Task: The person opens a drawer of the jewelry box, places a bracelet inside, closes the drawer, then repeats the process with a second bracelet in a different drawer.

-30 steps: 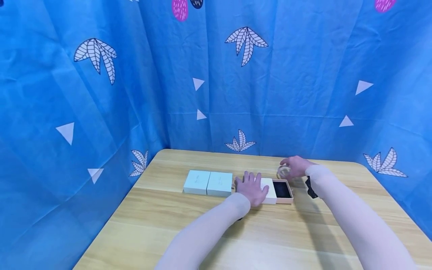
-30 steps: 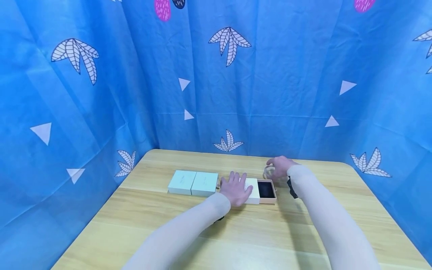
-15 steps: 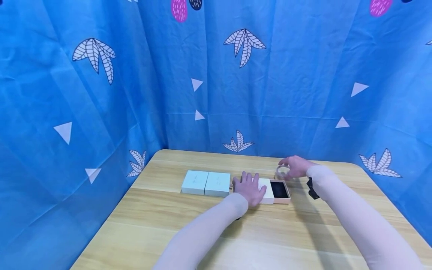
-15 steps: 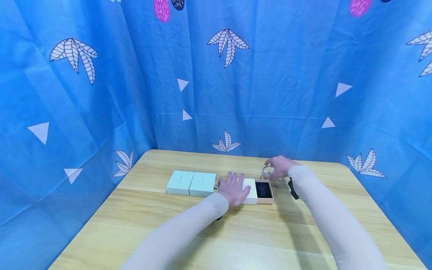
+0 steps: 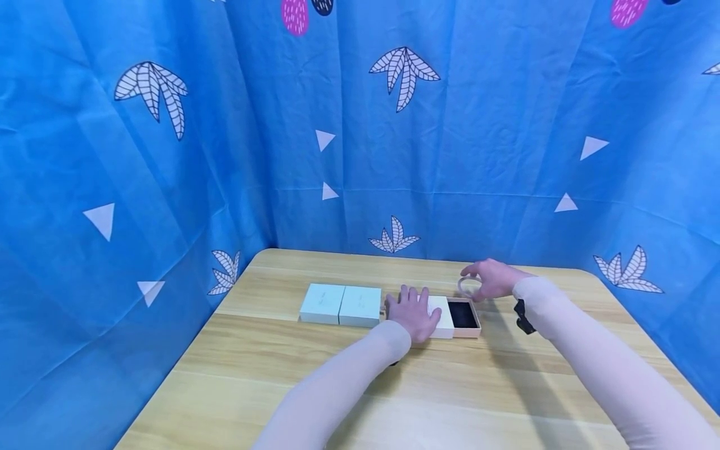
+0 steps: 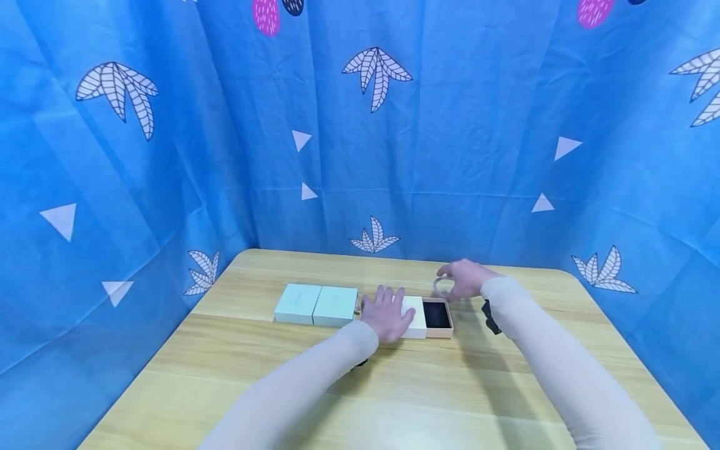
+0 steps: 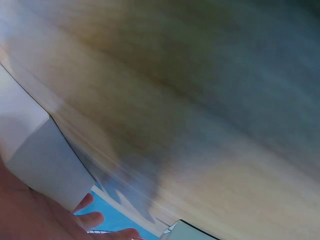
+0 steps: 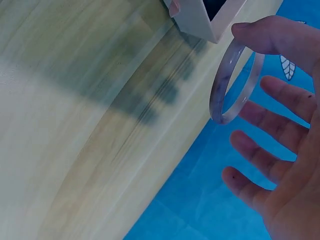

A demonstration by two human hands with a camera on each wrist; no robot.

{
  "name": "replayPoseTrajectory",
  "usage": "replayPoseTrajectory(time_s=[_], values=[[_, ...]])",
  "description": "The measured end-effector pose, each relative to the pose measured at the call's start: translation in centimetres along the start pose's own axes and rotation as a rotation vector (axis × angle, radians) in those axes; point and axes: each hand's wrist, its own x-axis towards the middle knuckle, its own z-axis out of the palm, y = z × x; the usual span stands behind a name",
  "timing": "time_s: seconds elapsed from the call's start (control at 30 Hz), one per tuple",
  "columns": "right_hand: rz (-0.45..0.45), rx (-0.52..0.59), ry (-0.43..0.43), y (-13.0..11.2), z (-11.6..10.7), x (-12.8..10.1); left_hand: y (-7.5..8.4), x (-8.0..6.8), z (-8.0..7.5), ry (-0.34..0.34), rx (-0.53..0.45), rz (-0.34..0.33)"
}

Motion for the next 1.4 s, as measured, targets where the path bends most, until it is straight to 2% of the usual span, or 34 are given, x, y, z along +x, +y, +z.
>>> replayPoseTrajectory(time_s=[0.23, 0.87, 1.17, 1.4], values=[[-0.052, 0.001, -0.003, -0.8, -0.2, -0.8, 0.1, 0.2, 0.1, -0.011, 0.006, -0.006], [-0.191, -0.083, 0.039, -2.3, 0.2, -2.6, 0.3, -0.1, -0.2, -0.018, 0.017, -0.007], [-0.119, -0.082, -0.008, -2.9, 0.5, -3.1, 0.3, 0.1, -0.2, -0.017, 0.024, -0.011], [-0.121, -0.085, -0.015, -3.0, 0.8, -3.2, 0.3, 0.0, -0.1, -0.018, 0.02, -0.009]])
